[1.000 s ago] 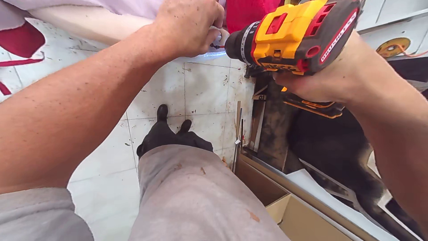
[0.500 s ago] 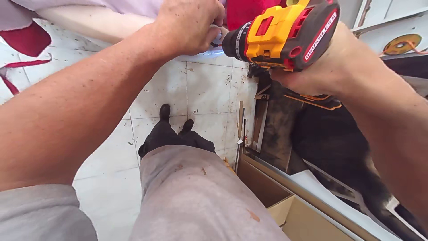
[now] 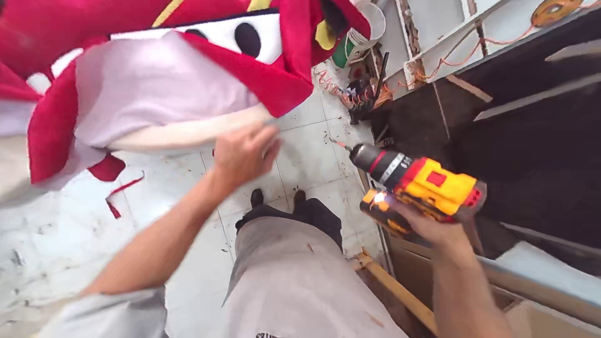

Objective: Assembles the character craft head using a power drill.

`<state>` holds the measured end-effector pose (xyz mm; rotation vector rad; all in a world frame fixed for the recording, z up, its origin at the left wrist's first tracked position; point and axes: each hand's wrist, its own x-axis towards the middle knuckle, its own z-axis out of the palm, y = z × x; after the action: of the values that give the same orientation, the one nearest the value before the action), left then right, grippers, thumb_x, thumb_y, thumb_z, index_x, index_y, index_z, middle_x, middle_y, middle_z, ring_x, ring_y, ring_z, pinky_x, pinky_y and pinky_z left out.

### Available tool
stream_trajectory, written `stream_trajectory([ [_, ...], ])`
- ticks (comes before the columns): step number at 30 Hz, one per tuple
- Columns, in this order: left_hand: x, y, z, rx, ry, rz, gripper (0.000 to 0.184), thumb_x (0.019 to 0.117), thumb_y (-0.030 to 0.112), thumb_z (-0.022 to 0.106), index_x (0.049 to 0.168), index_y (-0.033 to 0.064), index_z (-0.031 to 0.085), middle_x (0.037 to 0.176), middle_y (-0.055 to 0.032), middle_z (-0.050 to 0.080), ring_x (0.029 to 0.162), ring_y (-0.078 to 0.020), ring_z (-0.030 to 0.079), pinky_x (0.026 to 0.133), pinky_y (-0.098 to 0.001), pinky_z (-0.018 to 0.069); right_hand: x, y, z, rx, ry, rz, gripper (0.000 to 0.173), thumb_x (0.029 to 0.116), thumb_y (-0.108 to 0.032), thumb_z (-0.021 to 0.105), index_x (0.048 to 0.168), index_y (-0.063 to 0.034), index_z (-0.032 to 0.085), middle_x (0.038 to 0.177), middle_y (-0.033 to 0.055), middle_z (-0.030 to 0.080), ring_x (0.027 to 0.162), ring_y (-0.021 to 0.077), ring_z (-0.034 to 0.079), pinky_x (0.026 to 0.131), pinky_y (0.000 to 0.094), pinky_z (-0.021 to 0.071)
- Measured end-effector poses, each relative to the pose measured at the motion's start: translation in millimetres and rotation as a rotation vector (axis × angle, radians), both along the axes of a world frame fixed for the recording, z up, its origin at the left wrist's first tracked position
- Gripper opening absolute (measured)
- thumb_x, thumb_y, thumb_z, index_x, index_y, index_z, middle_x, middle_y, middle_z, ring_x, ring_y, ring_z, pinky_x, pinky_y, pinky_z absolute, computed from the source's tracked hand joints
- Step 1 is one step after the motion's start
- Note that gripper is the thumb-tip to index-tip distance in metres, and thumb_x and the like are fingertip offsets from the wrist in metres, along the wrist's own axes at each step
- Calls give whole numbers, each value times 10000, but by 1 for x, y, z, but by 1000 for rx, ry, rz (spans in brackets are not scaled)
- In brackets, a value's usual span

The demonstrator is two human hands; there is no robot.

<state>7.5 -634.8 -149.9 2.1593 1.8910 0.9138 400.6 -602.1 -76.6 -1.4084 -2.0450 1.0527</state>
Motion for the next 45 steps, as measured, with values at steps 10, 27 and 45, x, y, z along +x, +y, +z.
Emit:
stream_trajectory([
  [10, 168, 34, -112, -900, -1760, 635, 303, 1036, -29, 361, 1313, -43, 482, 1072, -125, 662, 946, -221, 710, 903, -398, 600, 107, 35, -92, -205, 157, -249, 570, 788, -306, 846, 1190, 34, 628, 1045, 24, 742, 956, 50, 713, 893, 269, 609],
  [27, 250, 184, 3, 185, -2207, 253, 287, 1076, 35, 410, 1146, 100, 680, 1095, -88, 739, 996, -188, 736, 930, -326, 605, 110, 215, -64, -324, 530, 269, 358, 855, -273, 831, 1132, -97, 689, 1032, -59, 759, 967, 57, 724, 901, 293, 621],
  [45, 222, 278, 16, 328, -1969, 195, 215, 1067, 50, 473, 1184, 58, 653, 1068, -121, 740, 975, -202, 741, 934, -353, 605, 70, 346, -72, -322, 551, 439, 250, 884, -267, 812, 1078, -133, 727, 987, -56, 766, 894, 70, 732, 841, 297, 630],
])
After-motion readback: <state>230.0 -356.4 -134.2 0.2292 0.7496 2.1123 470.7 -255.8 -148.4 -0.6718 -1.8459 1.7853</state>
